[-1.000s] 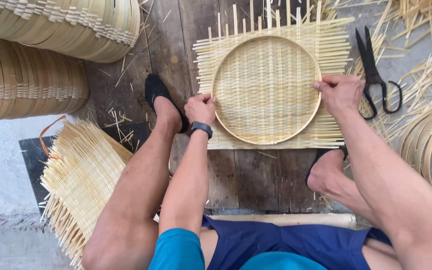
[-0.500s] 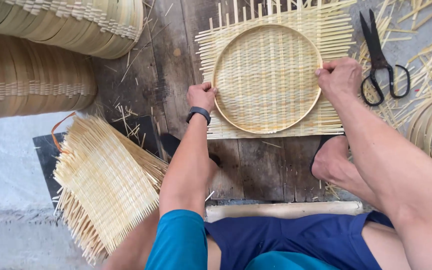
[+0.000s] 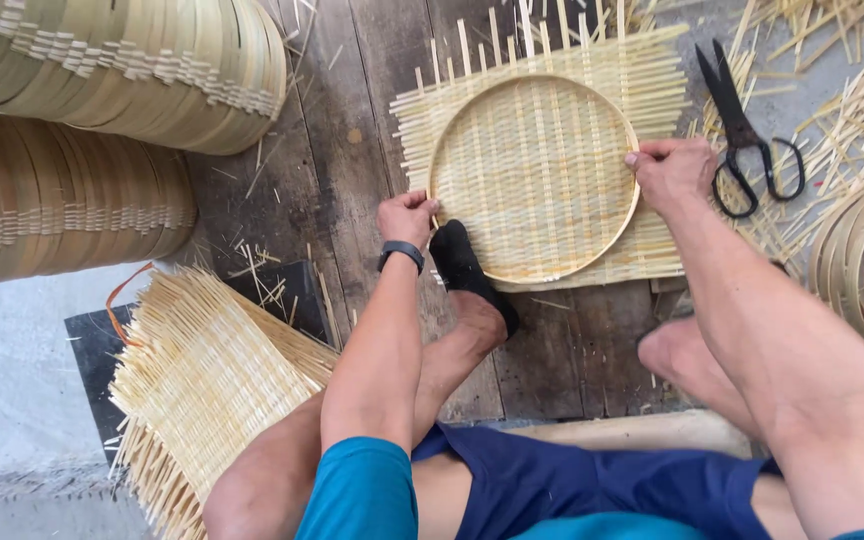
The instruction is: The person is weaving bamboo strips into a basket shape, securing them with a bamboo hoop, and trimming excess strips with scissors.
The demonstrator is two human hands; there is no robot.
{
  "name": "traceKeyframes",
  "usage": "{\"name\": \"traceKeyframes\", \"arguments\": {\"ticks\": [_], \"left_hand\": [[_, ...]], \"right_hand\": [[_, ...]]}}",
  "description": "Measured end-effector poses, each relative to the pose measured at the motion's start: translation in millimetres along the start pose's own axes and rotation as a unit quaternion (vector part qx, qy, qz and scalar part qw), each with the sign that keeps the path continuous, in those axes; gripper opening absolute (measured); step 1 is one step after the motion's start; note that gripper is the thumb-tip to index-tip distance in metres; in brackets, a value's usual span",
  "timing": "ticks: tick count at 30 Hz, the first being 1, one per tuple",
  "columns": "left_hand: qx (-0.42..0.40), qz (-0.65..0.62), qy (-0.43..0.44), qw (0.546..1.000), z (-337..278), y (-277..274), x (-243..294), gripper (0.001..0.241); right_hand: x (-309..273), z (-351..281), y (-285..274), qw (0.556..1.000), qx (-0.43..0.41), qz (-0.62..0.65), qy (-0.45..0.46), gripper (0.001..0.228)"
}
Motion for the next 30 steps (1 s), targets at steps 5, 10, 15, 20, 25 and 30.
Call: {"name": "traceKeyframes", "arguments": {"ticks": [5, 10, 15, 20, 25, 30], "left_hand": [[0.014, 0.054, 0.028, 0.998, -7.5, -1.2, 9.6, 0.019], [-0.022, 0.011, 0.048, 0.999, 5.0, 2.3, -15.0, 0.019], [-0.064, -0.187, -0.059, 0.979, 14.6, 4.2, -31.3, 0.021], [-0.144, 0.138, -0.003, 0.980, 24.4, -6.8, 27.3, 0.035], [-0.087, 0.291, 0.302, 0.904, 58.4, 56.0, 144.8, 0.046], [-0.111, 0.254, 0.421, 0.864, 76.7, 109.8, 140.2, 0.040]], "right_hand": [[14.8, 3.2, 0.8, 0.996, -0.053, 0.076, -0.013, 0.020], [30.2, 22.2, 4.7, 0.991, -0.081, 0.100, 0.022, 0.023], [38.7, 54.8, 11.4, 0.981, -0.171, 0.090, 0.018, 0.029], [-91.2, -12.1, -29.0, 0.968, -0.111, -0.160, -0.161, 0.063], [-115.6, -153.0, 59.4, 0.827, -0.205, -0.291, -0.436, 0.108], [-69.4, -175.5, 107.9, 0.785, -0.175, -0.362, -0.472, 0.087]]}}
Point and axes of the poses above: each hand's wrist, its own z-axis towards the middle knuckle, its own y-axis out of the palm, x = y × z, the point moved 5 cm from there along z, towards the middle knuckle, and after that the axes turned 10 degrees about y, right-handed, at the moved point
